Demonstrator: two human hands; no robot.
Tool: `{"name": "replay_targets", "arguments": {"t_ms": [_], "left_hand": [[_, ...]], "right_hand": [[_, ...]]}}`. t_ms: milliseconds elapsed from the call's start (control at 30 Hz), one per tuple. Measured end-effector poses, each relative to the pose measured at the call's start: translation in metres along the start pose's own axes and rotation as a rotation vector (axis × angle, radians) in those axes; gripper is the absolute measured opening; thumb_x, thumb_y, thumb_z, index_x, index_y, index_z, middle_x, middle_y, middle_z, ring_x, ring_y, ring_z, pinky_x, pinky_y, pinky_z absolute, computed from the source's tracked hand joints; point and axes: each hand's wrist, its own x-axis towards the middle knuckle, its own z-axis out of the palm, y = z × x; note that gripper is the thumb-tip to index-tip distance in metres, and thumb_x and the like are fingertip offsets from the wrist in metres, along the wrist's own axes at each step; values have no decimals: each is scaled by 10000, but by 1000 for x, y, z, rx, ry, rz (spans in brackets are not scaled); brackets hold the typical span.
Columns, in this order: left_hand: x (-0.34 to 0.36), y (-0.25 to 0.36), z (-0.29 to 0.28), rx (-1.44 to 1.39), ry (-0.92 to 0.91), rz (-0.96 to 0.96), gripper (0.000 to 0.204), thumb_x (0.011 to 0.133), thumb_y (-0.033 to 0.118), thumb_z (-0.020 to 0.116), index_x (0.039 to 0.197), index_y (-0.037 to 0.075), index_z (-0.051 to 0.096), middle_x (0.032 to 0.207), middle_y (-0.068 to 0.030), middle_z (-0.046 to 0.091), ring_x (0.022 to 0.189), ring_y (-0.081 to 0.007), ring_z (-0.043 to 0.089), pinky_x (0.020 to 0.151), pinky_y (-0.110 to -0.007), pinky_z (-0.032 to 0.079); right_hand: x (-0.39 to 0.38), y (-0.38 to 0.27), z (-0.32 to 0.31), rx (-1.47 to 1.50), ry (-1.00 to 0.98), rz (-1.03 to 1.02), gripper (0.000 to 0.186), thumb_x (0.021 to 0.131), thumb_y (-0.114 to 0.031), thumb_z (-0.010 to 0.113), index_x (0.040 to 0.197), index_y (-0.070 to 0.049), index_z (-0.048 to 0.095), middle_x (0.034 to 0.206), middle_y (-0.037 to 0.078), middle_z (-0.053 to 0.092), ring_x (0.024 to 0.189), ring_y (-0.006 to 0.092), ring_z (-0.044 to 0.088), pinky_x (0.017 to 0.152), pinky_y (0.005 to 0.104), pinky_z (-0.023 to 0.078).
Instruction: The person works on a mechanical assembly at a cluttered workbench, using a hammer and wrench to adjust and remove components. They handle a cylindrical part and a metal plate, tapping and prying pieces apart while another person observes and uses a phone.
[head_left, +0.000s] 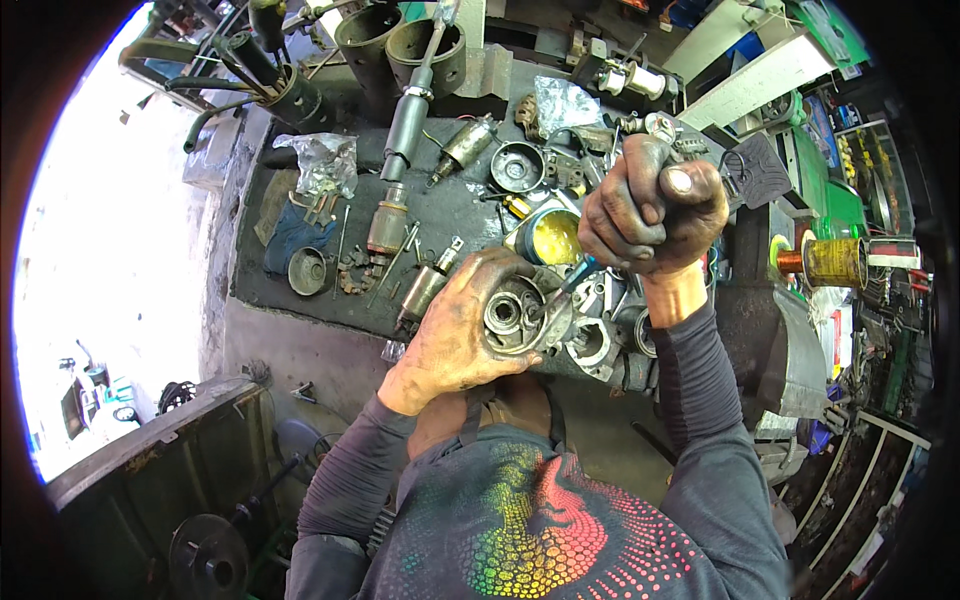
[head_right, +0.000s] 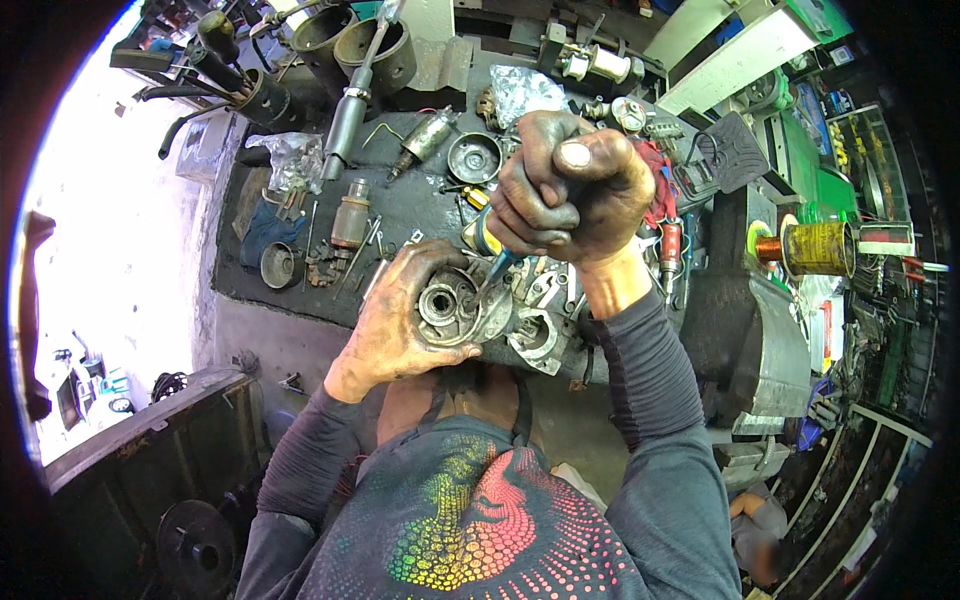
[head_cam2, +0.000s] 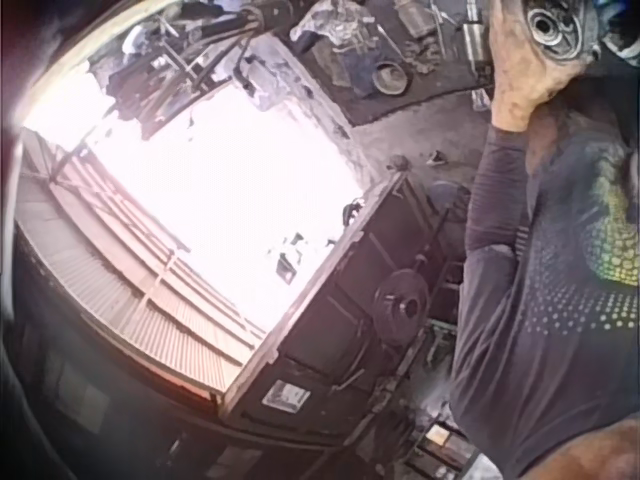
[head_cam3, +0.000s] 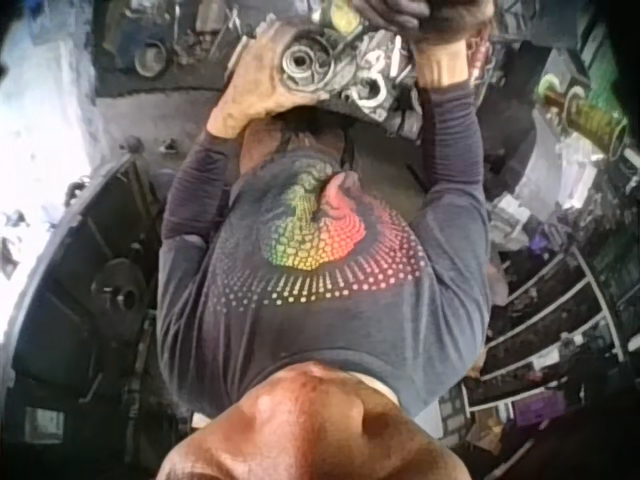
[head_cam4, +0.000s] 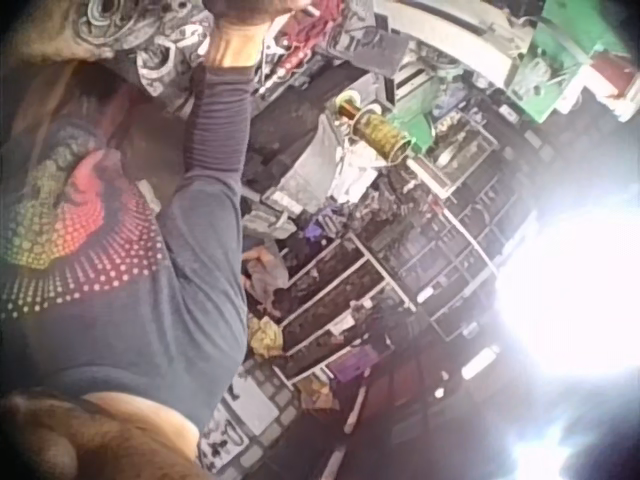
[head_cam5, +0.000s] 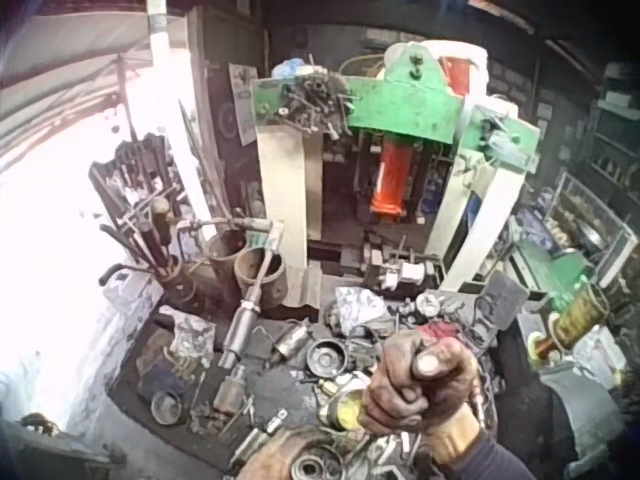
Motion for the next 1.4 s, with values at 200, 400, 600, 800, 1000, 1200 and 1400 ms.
{"name": "replay_targets", "arguments": {"t_ms": [200, 400, 600, 800, 1000, 1200, 1400], "left_hand": [[1, 4, 0, -26, 7, 1, 877, 588, 411, 954, 1309, 57, 603, 1321, -152, 609, 1263, -374, 573, 1109, -488, 424], [2, 3, -2, 0, 5, 8, 875, 592, 404, 953, 1313, 57, 600, 1321, -147, 609, 1261, -363, 579, 1099, -481, 436], [1, 6, -3, 32, 11, 30, 924, 590, 454, 961, 1333, 51, 589, 1347, -172, 602, 1321, -380, 547, 1111, -499, 431], [-10, 24, -9, 2, 16, -97, 575, 757, 282, 906, 1222, 44, 666, 1398, -205, 561, 1352, -395, 515, 1153, -489, 406], [-6, 27, -5, 30, 89, -95, 267, 805, 182, 854, 1016, 60, 745, 1293, -185, 662, 1256, -379, 619, 1061, -451, 493], [-5, 30, -5, 88, 106, -102, 271, 796, 208, 853, 985, 50, 739, 1291, -212, 661, 1248, -388, 626, 1050, -450, 495], [-5, 33, -3, 119, 103, -163, 239, 788, 242, 844, 908, 66, 734, 1310, -198, 633, 1208, -383, 593, 1052, -465, 447]], "right_hand": [[-3, 2, -16, 11, 209, 74, 337, 972, -321, 483, 735, -83, 462, 484, -13, 336, 366, 120, 307, 367, 317, 328], [-9, 3, 4, -37, 220, -40, 343, 963, -315, 487, 746, -49, 484, 493, 19, 345, 367, 144, 302, 375, 331, 322], [-23, 5, -5, -1, 644, 3, 322, 969, -330, 507, 764, -81, 502, 515, -3, 342, 403, 134, 310, 401, 321, 337], [-47, 9, -7, 72, 876, -152, 314, 966, -320, 552, 749, -96, 518, 535, 1, 365, 426, 134, 320, 434, 322, 324], [-67, 12, 14, -13, 899, -378, 314, 969, -319, 517, 769, -77, 528, 535, 12, 374, 434, 151, 355, 455, 334, 349], [-53, 7, 56, -322, 696, -460, 332, 971, -341, 513, 798, -58, 517, 545, 31, 392, 438, 155, 367, 435, 336, 374], [-20, 18, 69, -561, 707, -249, 336, 972, -304, 521, 796, -19, 501, 511, 47, 396, 381, 147, 360, 385, 315, 360]]}}
